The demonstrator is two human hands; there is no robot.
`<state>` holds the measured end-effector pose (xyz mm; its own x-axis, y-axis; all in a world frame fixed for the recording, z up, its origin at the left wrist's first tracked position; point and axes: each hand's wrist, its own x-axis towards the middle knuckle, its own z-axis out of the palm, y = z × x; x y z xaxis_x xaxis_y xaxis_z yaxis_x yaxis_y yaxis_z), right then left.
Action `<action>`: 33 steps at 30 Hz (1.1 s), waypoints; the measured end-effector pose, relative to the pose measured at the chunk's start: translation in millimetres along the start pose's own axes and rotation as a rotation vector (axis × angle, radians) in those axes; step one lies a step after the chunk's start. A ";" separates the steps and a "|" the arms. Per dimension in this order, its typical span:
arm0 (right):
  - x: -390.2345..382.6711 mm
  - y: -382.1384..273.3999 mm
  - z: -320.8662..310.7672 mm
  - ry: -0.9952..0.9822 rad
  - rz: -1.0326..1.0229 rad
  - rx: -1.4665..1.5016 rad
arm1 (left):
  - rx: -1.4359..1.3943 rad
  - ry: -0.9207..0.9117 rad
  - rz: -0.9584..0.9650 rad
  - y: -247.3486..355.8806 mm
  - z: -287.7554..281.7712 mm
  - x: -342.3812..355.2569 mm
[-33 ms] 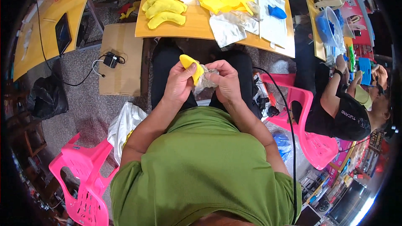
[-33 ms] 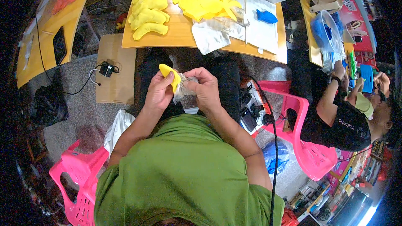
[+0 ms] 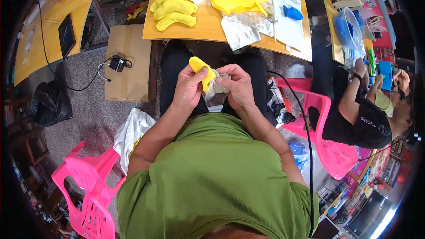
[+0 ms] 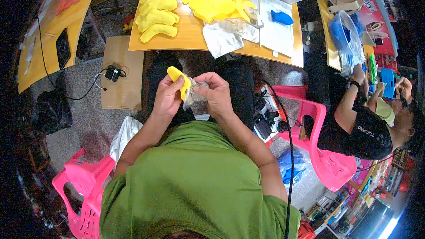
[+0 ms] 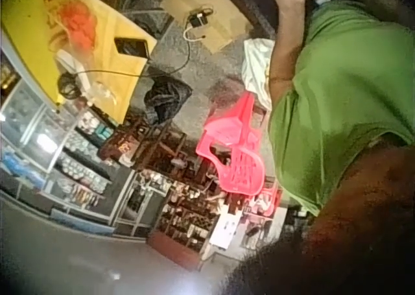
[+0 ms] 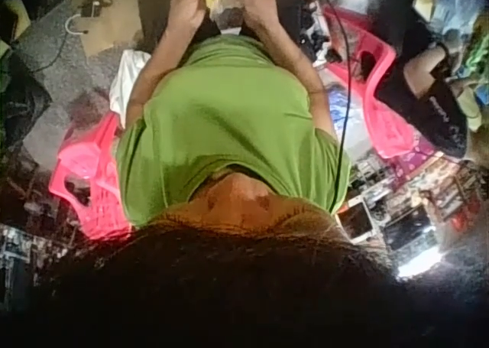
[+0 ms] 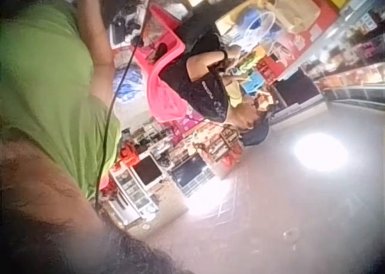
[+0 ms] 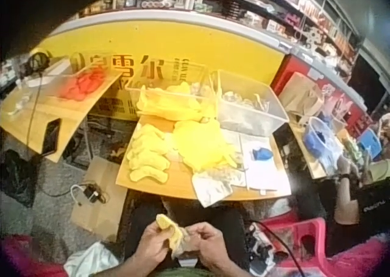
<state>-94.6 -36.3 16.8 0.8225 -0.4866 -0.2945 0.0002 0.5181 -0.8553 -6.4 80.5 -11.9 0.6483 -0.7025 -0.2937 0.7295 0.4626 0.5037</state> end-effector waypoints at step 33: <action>-7.1 -9.4 8.1 -0.042 0.104 -0.392 | 0.265 -0.021 0.091 -5.7 17.5 -7.0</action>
<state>-95.8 -32.0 30.4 0.8290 -0.4125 -0.3776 -0.2944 0.2522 -0.9218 -18.9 73.4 1.6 0.7017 -0.6771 -0.2217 0.5843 0.3688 0.7229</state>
